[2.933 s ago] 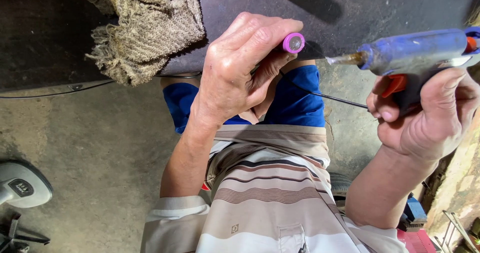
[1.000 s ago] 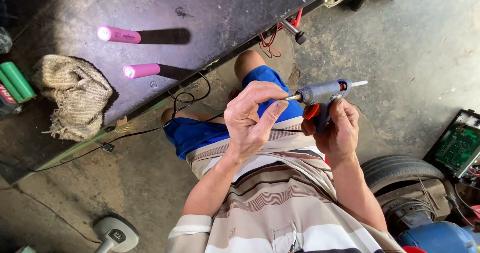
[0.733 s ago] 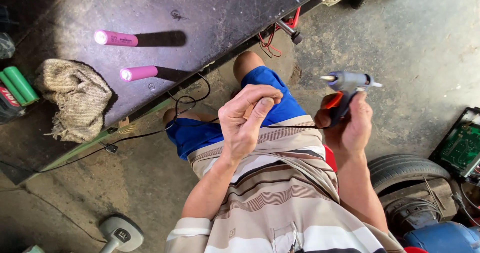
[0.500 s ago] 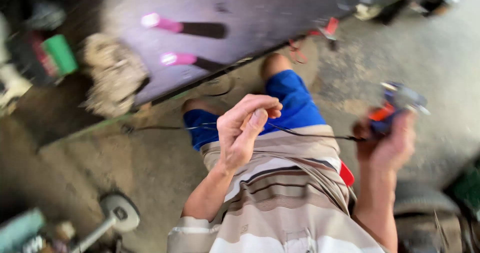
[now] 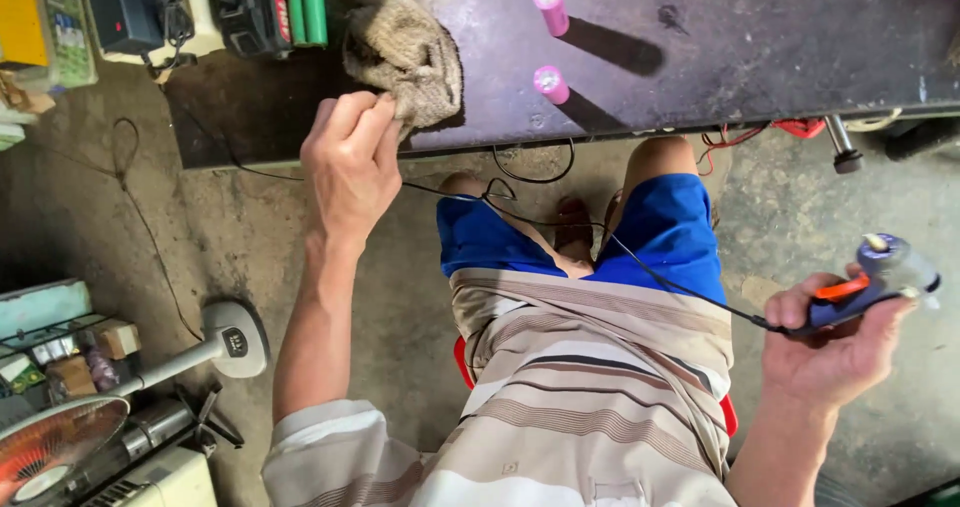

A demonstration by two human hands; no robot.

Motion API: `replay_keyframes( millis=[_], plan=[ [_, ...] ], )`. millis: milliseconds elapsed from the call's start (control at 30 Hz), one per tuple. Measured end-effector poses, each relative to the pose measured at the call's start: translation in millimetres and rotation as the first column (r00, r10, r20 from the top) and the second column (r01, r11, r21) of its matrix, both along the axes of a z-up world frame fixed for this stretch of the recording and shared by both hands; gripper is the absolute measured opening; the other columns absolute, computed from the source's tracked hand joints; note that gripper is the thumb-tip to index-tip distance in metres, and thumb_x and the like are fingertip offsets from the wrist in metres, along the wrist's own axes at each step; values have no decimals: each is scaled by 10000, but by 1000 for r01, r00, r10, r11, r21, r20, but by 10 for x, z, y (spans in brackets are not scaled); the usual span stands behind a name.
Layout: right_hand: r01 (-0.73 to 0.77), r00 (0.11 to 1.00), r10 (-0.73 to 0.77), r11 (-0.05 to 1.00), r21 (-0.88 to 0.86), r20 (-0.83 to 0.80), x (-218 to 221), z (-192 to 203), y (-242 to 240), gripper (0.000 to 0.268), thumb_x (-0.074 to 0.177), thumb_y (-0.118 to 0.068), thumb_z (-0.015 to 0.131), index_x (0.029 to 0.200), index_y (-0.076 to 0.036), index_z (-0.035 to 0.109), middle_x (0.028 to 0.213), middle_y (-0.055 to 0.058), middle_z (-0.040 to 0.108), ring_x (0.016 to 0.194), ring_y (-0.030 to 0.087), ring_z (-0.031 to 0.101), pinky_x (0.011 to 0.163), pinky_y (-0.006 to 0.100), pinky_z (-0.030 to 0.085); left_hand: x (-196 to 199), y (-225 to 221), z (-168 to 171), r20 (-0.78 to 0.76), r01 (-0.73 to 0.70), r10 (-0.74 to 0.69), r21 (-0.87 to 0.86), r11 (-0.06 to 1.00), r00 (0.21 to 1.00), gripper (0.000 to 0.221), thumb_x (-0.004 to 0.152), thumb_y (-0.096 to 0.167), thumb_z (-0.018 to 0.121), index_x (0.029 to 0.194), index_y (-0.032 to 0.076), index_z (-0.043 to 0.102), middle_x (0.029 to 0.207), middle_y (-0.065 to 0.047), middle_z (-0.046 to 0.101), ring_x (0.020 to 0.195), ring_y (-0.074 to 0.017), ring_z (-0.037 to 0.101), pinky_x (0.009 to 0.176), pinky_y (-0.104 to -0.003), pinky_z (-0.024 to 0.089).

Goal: Applying hot glue to the terminals of cylindrical batteries and cleaning them with a cloth at a repair bench.

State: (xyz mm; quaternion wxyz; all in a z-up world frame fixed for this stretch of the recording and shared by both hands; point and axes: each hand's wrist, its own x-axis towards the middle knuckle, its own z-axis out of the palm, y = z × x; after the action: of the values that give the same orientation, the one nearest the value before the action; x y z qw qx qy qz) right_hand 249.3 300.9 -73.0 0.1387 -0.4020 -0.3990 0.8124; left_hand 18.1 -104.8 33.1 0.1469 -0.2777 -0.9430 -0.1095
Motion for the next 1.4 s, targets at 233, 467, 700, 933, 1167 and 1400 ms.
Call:
replay_keyframes(
  millis=[233,467,700,933,1167,1400],
  plan=[
    [-111,984,112,994,19,-140,127,-371,-53,359,992,-506,674,1022,-149,704,994,107,709,582,243,552,589,373,450,45,29,-89,-28,-80,101,414,907,994,236,889,-105,799,843,3,594,942,-163,722,860,-279,706,725,-355,547],
    [-141,979,150,987,74,-138,74,-155,-40,436,979,-613,651,983,-182,715,1000,29,711,621,193,558,627,334,453,221,-162,-57,78,-86,62,355,931,995,211,963,-100,714,1156,-17,700,1262,-205,667,1165,-347,677,1010,-417,568],
    [-158,962,219,935,319,-164,12,-72,-20,375,1001,-552,633,893,-202,554,1123,159,655,608,268,573,583,410,487,155,-169,-99,-1,-48,52,399,916,999,70,1042,-52,604,1067,-88,658,1166,-216,606,1052,-357,636,870,-419,562],
    [-132,913,241,938,320,-330,-125,0,-103,227,1052,-411,628,1115,-193,622,1090,235,663,567,300,593,521,384,518,157,-322,-192,-94,-69,94,244,967,991,183,1054,43,692,1159,-107,699,1081,-230,715,1017,-383,668,906,-478,558],
    [-153,898,248,950,272,-363,-239,14,-149,440,1036,-347,614,1404,-112,561,1094,248,673,559,307,597,528,396,528,350,-297,-138,298,-237,93,493,837,950,475,1048,-42,422,1515,-83,354,1562,-296,413,1506,-431,409,1298,-499,379],
    [-147,874,343,862,485,-344,-388,166,-69,404,1073,-416,615,1369,-148,552,1125,312,630,588,346,608,540,394,541,278,374,84,-426,-83,371,558,825,825,254,1036,141,525,1034,-40,704,1158,-147,576,959,-246,606,768,-353,548]
  ],
)
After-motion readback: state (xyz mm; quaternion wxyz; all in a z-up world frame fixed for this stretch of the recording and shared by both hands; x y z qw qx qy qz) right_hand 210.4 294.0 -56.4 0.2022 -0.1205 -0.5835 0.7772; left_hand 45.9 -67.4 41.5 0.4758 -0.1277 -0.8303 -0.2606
